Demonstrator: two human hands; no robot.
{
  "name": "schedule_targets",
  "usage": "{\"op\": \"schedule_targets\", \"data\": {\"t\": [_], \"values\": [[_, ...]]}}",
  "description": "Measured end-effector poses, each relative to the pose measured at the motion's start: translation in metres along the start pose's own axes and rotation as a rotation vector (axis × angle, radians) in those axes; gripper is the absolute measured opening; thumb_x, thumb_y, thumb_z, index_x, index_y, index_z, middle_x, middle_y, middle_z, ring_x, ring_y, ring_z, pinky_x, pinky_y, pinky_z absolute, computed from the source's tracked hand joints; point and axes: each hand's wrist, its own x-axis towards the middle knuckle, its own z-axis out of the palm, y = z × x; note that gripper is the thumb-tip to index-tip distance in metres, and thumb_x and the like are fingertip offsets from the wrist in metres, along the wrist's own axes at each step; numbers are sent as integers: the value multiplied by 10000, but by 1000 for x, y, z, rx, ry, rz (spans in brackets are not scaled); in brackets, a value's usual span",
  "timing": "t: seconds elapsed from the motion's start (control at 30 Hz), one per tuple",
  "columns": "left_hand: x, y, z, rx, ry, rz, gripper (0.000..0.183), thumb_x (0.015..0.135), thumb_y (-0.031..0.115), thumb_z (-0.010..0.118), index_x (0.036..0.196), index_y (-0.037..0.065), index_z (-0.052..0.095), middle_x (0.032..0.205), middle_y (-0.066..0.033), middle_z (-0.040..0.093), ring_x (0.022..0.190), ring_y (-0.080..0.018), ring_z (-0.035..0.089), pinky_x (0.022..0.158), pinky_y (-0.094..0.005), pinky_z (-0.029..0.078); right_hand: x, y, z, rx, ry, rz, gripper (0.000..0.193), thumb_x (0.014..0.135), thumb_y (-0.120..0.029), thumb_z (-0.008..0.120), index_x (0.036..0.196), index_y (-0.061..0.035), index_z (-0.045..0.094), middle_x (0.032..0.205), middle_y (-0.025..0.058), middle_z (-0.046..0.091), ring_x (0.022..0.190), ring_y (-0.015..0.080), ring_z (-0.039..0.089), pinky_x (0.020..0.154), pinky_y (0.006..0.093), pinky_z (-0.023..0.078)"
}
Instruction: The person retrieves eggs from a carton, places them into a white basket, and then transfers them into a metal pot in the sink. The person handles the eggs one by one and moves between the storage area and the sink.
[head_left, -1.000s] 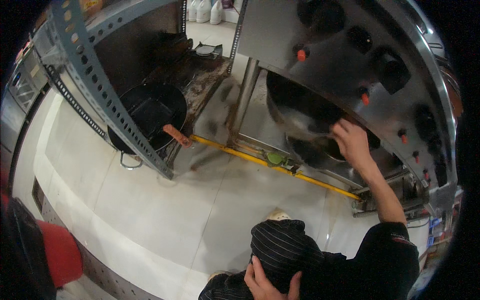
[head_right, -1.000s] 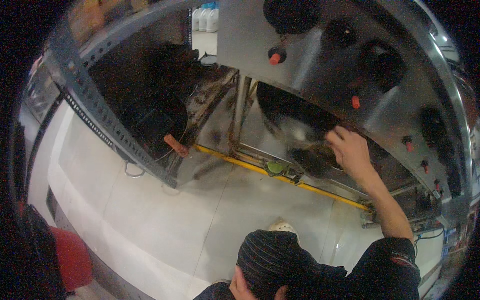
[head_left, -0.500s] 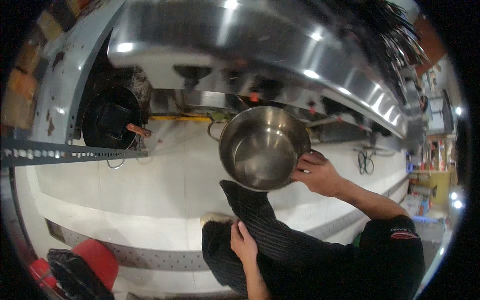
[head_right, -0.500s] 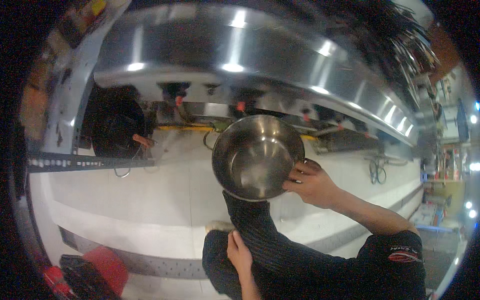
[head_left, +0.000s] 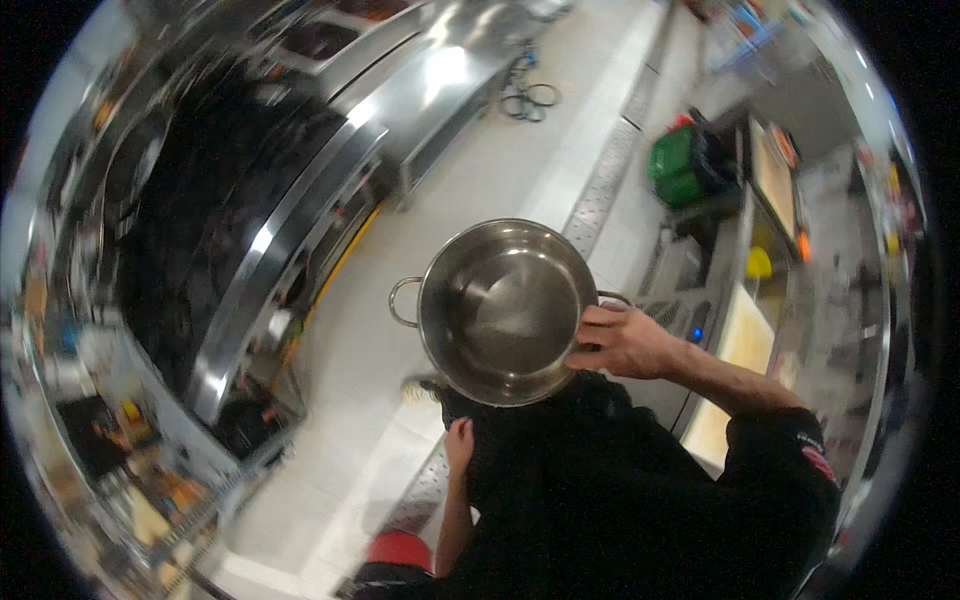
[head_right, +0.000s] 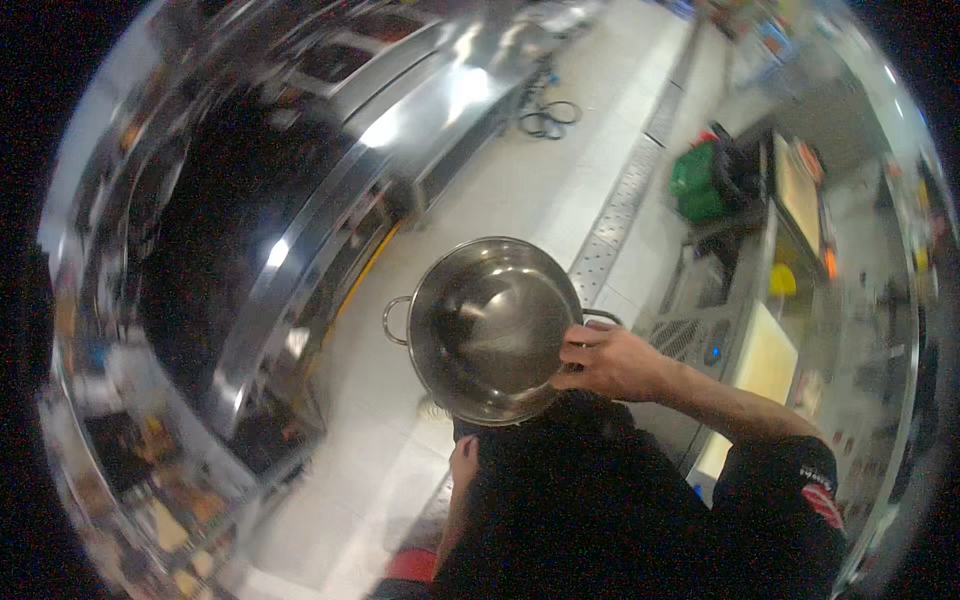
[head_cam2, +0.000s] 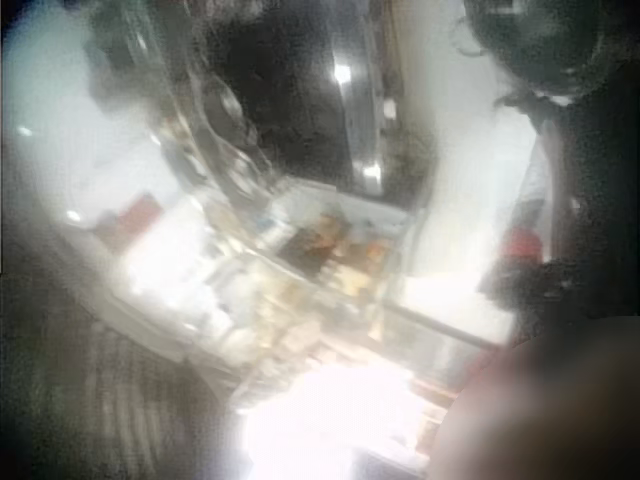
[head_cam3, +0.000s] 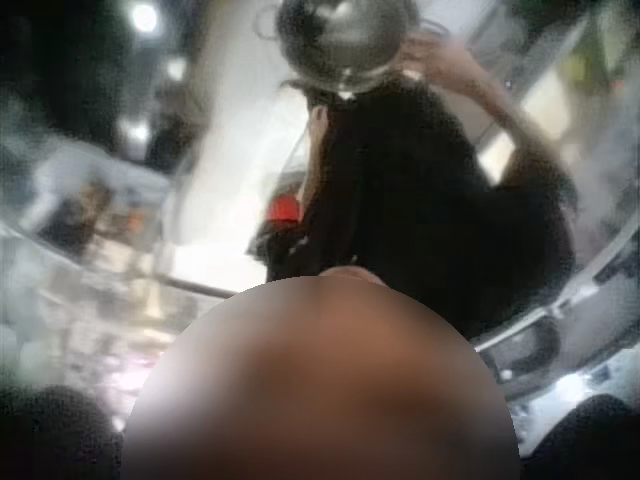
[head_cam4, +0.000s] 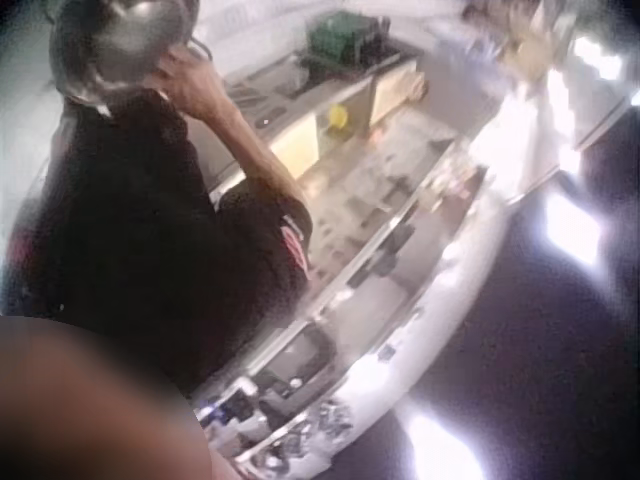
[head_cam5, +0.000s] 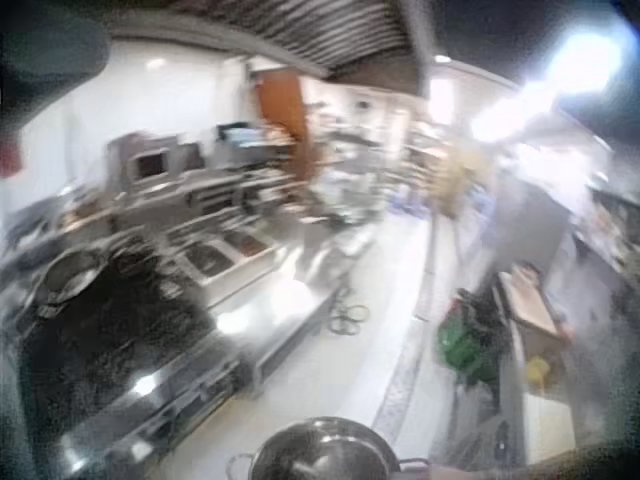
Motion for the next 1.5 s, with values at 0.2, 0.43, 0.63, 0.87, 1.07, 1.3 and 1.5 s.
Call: {"op": "schedule_targets", "data": {"t": [0.2,0.43,0.63,0.87,1.07,1.3,1.5], "values": [[25,27,33,738,-499,-168,389,1065,376,538,1215,63,714,1112,-166,758,1024,-399,711,902,-525,555,-279,61,8,8,361,391,201,774,-210,717,971,-176,733,902,-11,621,1010,215,625,801,370,588],[66,151,233,799,-613,-190,379,1071,366,540,1248,63,682,1127,-170,752,1023,-388,717,894,-525,566,-476,46,66,238,727,1037,169,839,-221,794,979,-150,732,895,4,683,954,250,649,743,418,569],[56,266,401,747,-723,-9,374,1077,357,541,1276,62,655,1139,-174,746,1022,-379,722,887,-524,576,-624,72,56,250,1007,1287,260,812,-187,814,1062,-143,758,932,16,727,998,265,661,806,440,557],[103,345,512,798,-869,57,373,1083,347,543,1309,61,623,1153,-178,740,1020,-368,728,879,-524,588,-691,198,42,3,1381,1564,232,787,-177,838,1010,-128,796,888,26,742,920,261,685,759,422,571],[174,402,597,941,-1007,-1,376,1089,338,545,1337,61,596,1166,-181,734,1019,-359,733,873,-523,598,-771,323,46,-135,1454,1987,265,809,-225,840,1048,-115,808,978,38,796,949,265,700,833,416,559],[288,512,677,1045,-1061,-94,384,1095,328,546,1369,60,564,1180,-186,727,1018,-348,739,864,-523,609,-880,440,99,-191,1353,2482,284,818,-186,832,1094,-123,809,991,48,801,999,294,703,874,458,561],[415,645,748,838,-682,-336,357,1081,306,591,1330,51,561,1166,-215,722,922,-347,753,756,-474,637,-967,507,221,-170,1163,2791,235,818,-143,791,1052,-129,804,951,112,785,1043,326,710,901,482,574]]}}
